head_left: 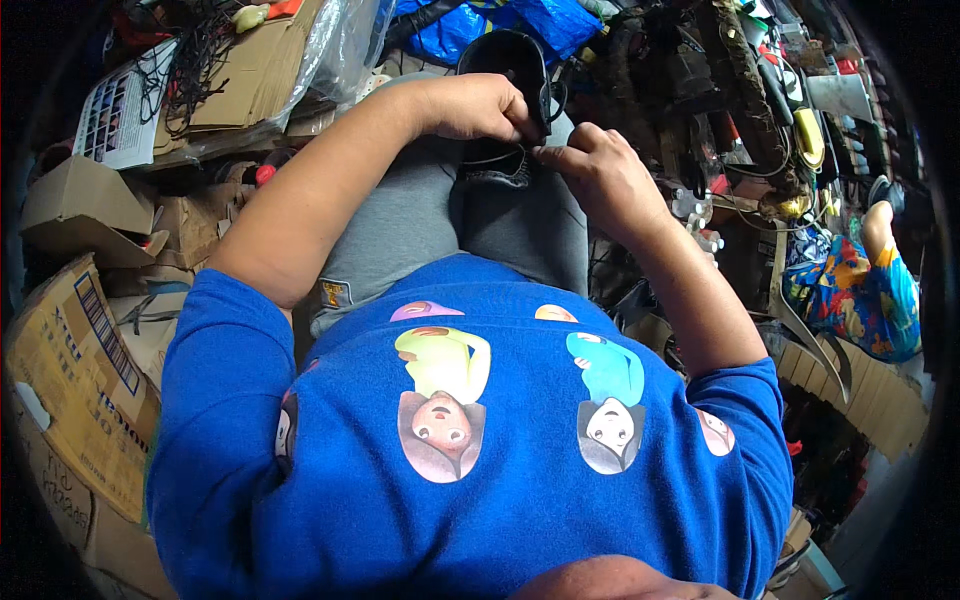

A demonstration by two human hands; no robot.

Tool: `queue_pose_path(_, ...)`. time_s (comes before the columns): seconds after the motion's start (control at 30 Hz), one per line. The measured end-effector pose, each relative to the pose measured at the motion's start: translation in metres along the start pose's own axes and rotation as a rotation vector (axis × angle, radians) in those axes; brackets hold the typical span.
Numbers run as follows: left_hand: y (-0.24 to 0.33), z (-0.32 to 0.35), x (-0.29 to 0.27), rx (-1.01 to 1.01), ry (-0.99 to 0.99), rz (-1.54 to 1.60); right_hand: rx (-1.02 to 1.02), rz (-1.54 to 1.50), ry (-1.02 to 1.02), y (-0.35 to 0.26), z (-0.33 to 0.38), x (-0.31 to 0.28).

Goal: The recorder is threading shoelaces through the eyelets of a black leather boot.

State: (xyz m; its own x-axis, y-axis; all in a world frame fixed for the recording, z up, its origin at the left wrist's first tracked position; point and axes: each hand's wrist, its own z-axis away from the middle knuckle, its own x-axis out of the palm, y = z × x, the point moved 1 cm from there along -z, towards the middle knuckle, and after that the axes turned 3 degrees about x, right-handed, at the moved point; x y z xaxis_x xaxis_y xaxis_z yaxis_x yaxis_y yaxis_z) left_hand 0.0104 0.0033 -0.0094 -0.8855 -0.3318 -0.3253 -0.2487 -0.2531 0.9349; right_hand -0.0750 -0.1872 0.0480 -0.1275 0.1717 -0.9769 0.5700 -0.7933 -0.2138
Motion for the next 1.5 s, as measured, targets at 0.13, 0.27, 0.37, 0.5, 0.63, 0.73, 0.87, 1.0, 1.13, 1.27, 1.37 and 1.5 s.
queue_pose_path(0.13, 0.01, 0.004, -0.002, 0.062, -0.034, -0.082, -0.019, 0.126, -0.009, -0.005, 0.002, 0.002)
queue_pose_path(0.27, 0.015, 0.008, -0.001, 0.003, -0.059, -0.16, -0.061, 0.251, -0.093, -0.021, -0.006, -0.005)
queue_pose_path(0.37, 0.016, 0.006, 0.001, -0.023, -0.05, -0.183, -0.075, 0.259, -0.132, -0.021, -0.014, -0.007)
queue_pose_path(0.5, 0.019, 0.004, -0.005, 0.008, 0.049, -0.317, -0.09, 0.186, -0.153, -0.002, -0.025, 0.003)
queue_pose_path(0.63, 0.003, -0.005, -0.005, 0.006, 0.244, -0.075, 0.038, -0.253, -0.131, 0.014, -0.028, 0.006)
queue_pose_path(0.73, -0.005, -0.01, 0.002, -0.005, 0.37, -0.234, 0.064, -0.29, -0.158, 0.016, -0.031, 0.017)
queue_pose_path(0.87, -0.001, 0.003, 0.02, 0.102, 0.776, -0.495, 0.2, -0.524, -0.061, 0.026, -0.02, 0.027)
queue_pose_path(1.0, 0.04, 0.063, 0.05, -0.205, 0.569, -0.326, 0.478, -1.04, -0.195, 0.04, 0.002, 0.026)
queue_pose_path(1.13, 0.037, 0.117, 0.034, -0.287, 0.32, -0.291, 0.472, -1.893, 0.134, 0.066, 0.036, 0.013)
queue_pose_path(1.27, 0.033, 0.107, -0.002, -0.391, 0.619, -0.537, 0.389, -1.827, -0.006, 0.099, 0.048, 0.009)
queue_pose_path(1.37, 0.036, 0.064, 0.013, 0.171, 0.878, 0.649, 0.553, -0.924, -0.052, 0.064, 0.026, 0.019)
queue_pose_path(1.5, 0.027, 0.037, 0.028, 0.315, 0.838, 1.427, 0.414, -0.148, -0.142, 0.036, 0.023, 0.031)
